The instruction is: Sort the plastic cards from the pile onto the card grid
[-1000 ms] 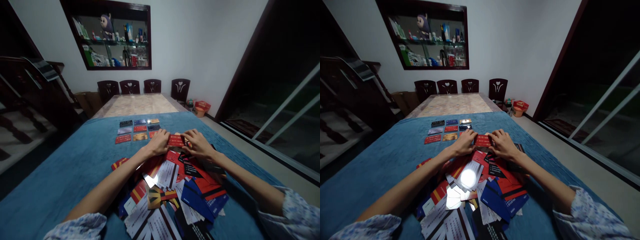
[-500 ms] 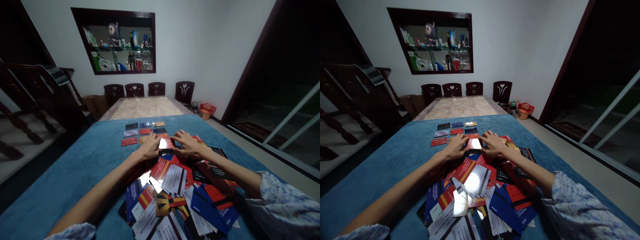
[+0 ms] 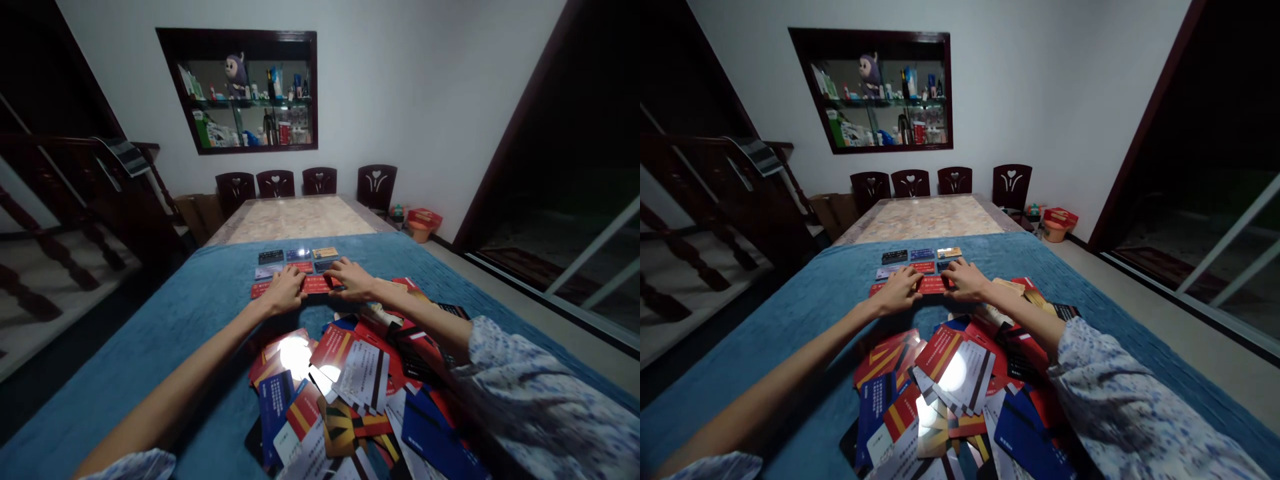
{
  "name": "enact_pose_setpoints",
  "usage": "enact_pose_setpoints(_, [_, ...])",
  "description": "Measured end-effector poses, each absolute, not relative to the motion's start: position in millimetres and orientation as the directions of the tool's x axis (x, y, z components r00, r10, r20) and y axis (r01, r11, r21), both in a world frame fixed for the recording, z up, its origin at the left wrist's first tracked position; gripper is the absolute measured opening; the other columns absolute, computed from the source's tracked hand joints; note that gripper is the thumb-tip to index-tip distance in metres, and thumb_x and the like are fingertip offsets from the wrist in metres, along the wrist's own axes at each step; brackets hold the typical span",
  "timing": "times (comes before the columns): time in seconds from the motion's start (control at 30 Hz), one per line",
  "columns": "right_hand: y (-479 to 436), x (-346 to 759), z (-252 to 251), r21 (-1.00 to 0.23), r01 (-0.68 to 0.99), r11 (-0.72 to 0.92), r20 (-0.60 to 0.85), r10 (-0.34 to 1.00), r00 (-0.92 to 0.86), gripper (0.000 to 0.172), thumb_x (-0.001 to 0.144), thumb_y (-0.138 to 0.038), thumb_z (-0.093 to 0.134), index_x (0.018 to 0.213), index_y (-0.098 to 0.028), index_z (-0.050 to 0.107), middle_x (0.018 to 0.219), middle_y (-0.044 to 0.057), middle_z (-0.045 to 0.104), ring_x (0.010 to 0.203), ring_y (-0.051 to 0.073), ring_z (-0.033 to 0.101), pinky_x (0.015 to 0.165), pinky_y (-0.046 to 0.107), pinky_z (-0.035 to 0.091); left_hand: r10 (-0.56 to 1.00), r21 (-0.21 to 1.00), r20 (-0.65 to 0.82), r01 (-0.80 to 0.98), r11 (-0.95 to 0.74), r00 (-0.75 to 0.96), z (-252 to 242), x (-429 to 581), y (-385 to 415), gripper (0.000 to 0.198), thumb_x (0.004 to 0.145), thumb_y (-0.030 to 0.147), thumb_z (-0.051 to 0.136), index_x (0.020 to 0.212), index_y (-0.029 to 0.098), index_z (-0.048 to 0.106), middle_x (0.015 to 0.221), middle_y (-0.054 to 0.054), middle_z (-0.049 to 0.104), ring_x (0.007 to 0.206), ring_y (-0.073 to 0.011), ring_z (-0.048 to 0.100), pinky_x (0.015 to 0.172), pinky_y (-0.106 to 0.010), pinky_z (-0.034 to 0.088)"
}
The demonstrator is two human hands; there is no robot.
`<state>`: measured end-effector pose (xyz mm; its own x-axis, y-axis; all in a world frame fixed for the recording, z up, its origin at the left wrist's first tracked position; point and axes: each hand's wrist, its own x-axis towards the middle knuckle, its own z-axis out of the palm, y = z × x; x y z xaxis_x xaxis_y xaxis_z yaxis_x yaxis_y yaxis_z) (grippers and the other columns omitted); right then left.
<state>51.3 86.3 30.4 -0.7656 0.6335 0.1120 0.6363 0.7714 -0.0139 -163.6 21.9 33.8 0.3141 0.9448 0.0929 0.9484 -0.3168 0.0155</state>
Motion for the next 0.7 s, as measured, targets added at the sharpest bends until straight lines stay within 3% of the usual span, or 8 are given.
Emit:
enact_pose_setpoints(0.13, [93.6,37.2,36.7,-0.017,0.636,0.771,0.09,0.635,-0.767,0.047,0.084,-0.039,0.066,0.126,-0.019,0.06,0.125,0.015,0.057,0.121,0.032,0.042,0.087,0.04,0.043,0.953,-0.003,0.079,0.956,-0.292,0.291,33.5,-174.8,31.3,0.032,0.085,0.029,0.058,0.115,0.019,0.058,0.125,-0.013,0.054,0.121,-0.0313,0.044,0.098,-0.049,0.04])
enact_pose_setpoints(0.3, [103.5,21.5,46.2,0.014,0.639,0.769,0.069,0.636,-0.768,0.034,0.084,-0.039,0.064,0.113,-0.021,0.066,0.126,0.014,0.057,0.12,0.033,0.043,0.087,0.041,0.043,0.96,-0.023,0.075,0.963,-0.269,0.27,34.1,-188.9,48.5,0.033,0.084,0.032,0.057,0.115,0.02,0.06,0.126,-0.014,0.055,0.122,-0.0325,0.043,0.094,-0.048,0.041])
enact_pose_setpoints(0.7, [146.1,-13.6,42.2,0.074,0.67,0.739,0.022,0.671,-0.741,0.043,0.081,-0.039,0.063,0.121,-0.023,0.064,0.127,0.013,0.057,0.116,0.033,0.046,0.083,0.037,0.045,0.98,-0.048,0.028,0.98,-0.194,0.195,37.5,-205.8,83.4,0.037,0.08,0.03,0.055,0.115,0.019,0.062,0.127,-0.015,0.055,0.122,-0.0341,0.041,0.096,-0.053,0.04])
